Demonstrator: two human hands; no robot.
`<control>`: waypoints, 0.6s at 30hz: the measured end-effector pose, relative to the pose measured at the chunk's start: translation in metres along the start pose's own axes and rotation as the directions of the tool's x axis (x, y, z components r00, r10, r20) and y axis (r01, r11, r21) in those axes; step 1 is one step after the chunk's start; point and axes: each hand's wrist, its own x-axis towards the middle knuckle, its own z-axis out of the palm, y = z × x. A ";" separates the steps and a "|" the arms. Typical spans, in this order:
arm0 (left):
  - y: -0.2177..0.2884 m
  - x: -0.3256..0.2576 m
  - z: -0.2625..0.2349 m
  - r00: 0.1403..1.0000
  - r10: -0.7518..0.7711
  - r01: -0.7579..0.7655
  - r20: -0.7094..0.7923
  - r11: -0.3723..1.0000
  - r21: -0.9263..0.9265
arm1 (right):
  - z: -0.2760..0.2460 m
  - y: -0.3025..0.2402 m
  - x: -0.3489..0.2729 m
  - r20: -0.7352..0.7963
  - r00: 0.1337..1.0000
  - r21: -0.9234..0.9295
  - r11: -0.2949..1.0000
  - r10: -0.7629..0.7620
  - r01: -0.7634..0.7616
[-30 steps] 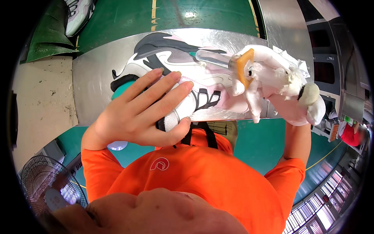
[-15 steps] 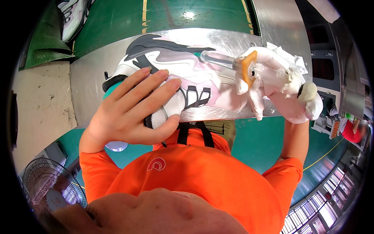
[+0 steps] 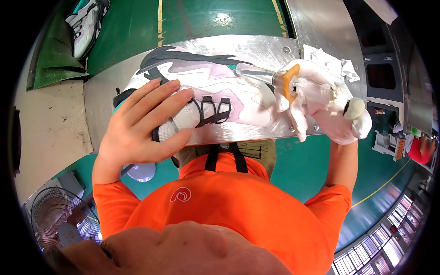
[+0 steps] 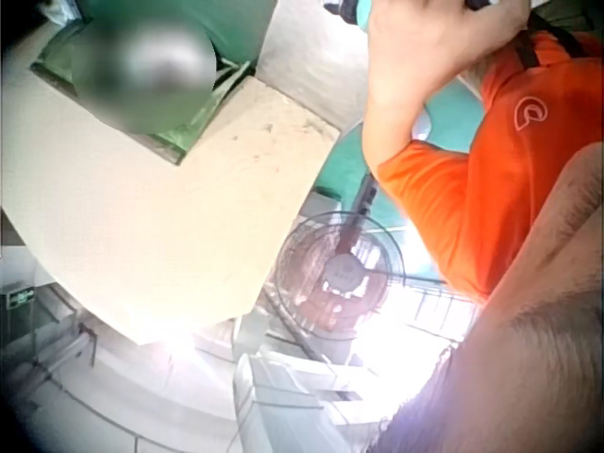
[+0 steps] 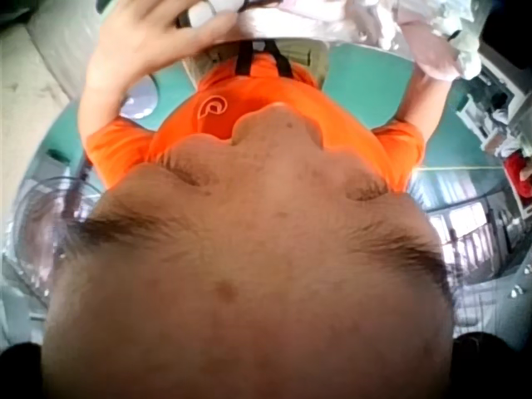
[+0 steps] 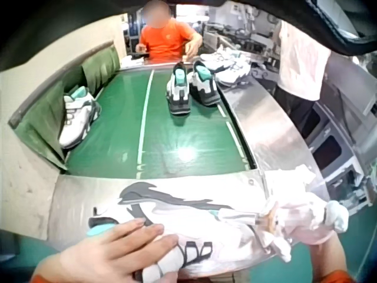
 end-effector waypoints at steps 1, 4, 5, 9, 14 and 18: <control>0.000 0.001 -0.002 1.000 0.015 -0.015 0.026 1.000 0.004 | -0.001 -0.002 0.000 0.021 1.000 -0.001 1.000 0.008 -0.008; 0.003 0.005 -0.004 0.998 -0.012 0.012 0.066 1.000 0.009 | -0.002 -0.003 0.001 0.060 0.998 0.014 1.000 0.012 -0.013; 0.003 0.005 -0.004 0.998 -0.016 0.015 0.065 1.000 0.015 | -0.002 -0.003 0.002 0.071 0.997 0.023 1.000 0.011 -0.013; 0.002 0.006 -0.004 0.997 -0.009 0.006 0.082 0.999 0.038 | 0.001 -0.004 -0.005 -0.038 0.998 0.029 0.998 0.058 -0.056; 0.006 0.009 -0.004 0.991 -0.037 0.029 0.128 0.998 0.063 | -0.012 0.000 -0.016 -0.025 0.999 0.072 0.996 0.049 -0.047; 0.010 0.012 -0.007 0.982 -0.066 0.050 0.176 0.994 0.093 | -0.016 0.003 -0.021 -0.017 0.999 0.098 0.994 0.043 -0.041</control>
